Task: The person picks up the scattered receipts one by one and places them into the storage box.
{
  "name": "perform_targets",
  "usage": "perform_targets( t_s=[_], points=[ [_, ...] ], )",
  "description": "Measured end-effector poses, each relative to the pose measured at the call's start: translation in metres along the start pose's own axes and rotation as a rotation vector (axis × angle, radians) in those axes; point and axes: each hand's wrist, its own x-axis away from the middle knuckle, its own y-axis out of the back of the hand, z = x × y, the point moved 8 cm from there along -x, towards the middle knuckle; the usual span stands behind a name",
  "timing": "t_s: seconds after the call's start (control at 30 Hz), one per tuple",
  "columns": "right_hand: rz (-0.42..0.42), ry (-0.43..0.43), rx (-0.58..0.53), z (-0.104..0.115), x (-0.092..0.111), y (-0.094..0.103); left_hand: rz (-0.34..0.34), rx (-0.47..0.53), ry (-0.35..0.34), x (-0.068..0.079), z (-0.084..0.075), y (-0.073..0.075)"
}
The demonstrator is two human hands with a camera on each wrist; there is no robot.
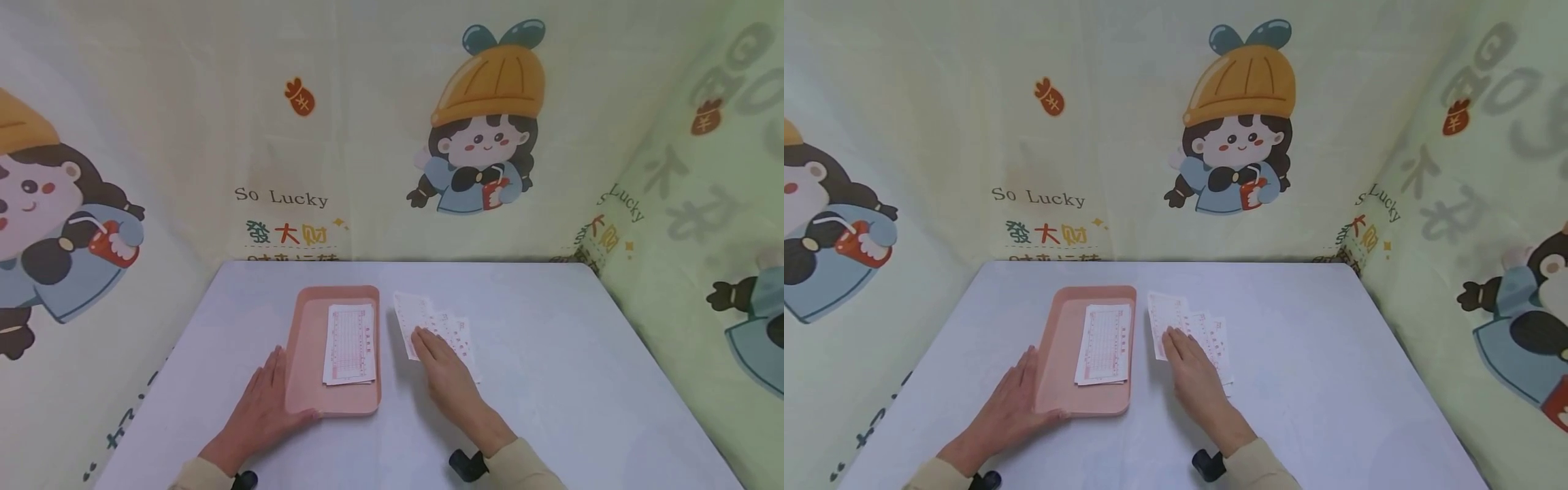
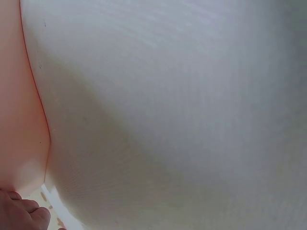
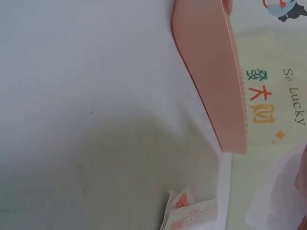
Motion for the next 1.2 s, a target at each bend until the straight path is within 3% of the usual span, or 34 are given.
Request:
perform_targets(
  t_s=[0.43, 0.87, 1.2],
  points=[
    [0.066, 0.013, 0.014, 0.019, -0.010, -0.005, -0.044, -0.021, -0.034, 0.001, -0.002, 0.003],
    [0.144, 0.046, -0.033, 0.042, -0.026, -0.010, -0.049, -0.015, -0.041, 0.001, -0.002, 0.004],
    [0.175, 0.088, -0.001, 0.057, -0.033, -0.020, -0.058, -0.008, -0.052, 0.001, -0.001, 0.003]
  ],
)
